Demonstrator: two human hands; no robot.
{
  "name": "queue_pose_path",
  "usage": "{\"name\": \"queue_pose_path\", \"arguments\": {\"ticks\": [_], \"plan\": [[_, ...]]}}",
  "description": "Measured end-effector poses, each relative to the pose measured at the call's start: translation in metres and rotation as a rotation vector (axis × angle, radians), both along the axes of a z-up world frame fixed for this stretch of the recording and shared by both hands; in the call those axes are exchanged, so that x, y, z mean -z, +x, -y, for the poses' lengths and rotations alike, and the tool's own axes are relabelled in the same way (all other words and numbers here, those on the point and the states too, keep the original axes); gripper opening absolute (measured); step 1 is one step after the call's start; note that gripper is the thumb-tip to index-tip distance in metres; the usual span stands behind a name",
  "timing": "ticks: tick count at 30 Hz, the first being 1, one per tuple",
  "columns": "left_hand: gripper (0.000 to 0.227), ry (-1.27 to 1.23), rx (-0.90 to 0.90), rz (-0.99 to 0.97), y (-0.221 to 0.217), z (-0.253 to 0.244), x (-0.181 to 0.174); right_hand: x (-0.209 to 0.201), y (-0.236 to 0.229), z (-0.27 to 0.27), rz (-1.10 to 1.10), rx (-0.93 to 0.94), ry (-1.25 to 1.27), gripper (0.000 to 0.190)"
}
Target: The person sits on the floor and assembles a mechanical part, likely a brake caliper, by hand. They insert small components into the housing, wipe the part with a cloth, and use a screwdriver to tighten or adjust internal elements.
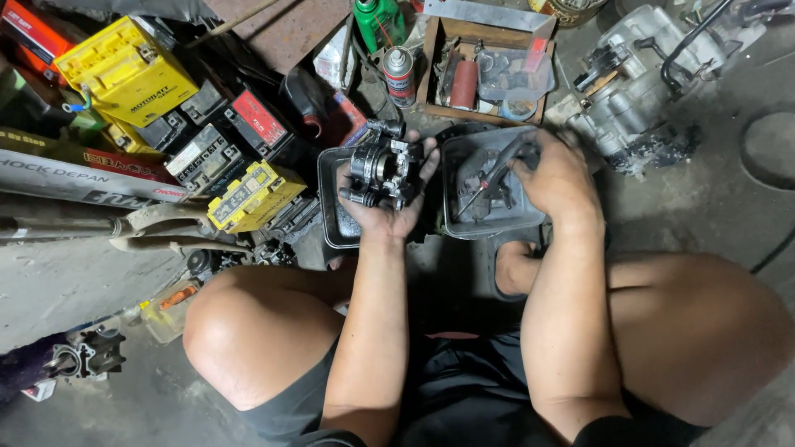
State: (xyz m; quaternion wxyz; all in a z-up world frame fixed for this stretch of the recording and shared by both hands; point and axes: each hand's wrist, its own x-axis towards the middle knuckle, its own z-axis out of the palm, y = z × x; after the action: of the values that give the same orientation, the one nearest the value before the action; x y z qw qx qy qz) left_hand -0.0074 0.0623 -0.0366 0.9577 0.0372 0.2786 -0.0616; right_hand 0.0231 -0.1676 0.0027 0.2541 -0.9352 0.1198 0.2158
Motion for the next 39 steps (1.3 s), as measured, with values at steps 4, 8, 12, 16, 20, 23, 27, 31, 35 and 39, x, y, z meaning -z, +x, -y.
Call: {"name": "queue_pose_path", "arguments": {"ticks": [4,8,12,16,20,23,27,31,35,39], "plan": [[0.056,-0.004,0.011,0.005,0.0,0.002,0.004,0.002,0.003,-0.003,0.038,-0.028,0.021,0.047],[0.057,-0.013,0.023,0.015,0.001,0.004,0.007,-0.004,0.001,-0.007,0.061,-0.012,0.002,0.046],[0.058,-0.025,0.036,0.027,0.002,0.001,0.009,-0.006,-0.003,-0.009,0.064,0.046,-0.008,0.04],[0.059,-0.033,0.041,0.03,0.001,0.009,0.014,0.016,-0.014,-0.018,-0.096,0.037,-0.029,0.022],[0.06,-0.044,0.049,0.049,0.004,0.016,0.016,0.058,-0.012,-0.028,-0.255,-0.083,-0.134,0.023],[0.06,-0.049,0.053,0.053,0.004,0.017,0.019,0.056,-0.017,-0.044,-0.348,-0.146,-0.192,0.025],[0.061,-0.063,0.072,0.074,0.007,0.017,0.02,0.091,-0.011,-0.059,-0.348,-0.066,-0.239,0.027],[0.061,-0.069,0.072,0.034,0.006,0.02,0.02,0.089,-0.014,-0.082,-0.336,-0.013,-0.253,0.032],[0.057,-0.068,0.072,0.01,0.005,0.02,0.021,0.091,-0.022,-0.089,-0.283,-0.034,-0.234,0.029],[0.059,-0.064,0.071,0.011,0.006,0.014,0.026,0.117,-0.027,-0.087,-0.247,0.006,-0.237,0.036]]}}
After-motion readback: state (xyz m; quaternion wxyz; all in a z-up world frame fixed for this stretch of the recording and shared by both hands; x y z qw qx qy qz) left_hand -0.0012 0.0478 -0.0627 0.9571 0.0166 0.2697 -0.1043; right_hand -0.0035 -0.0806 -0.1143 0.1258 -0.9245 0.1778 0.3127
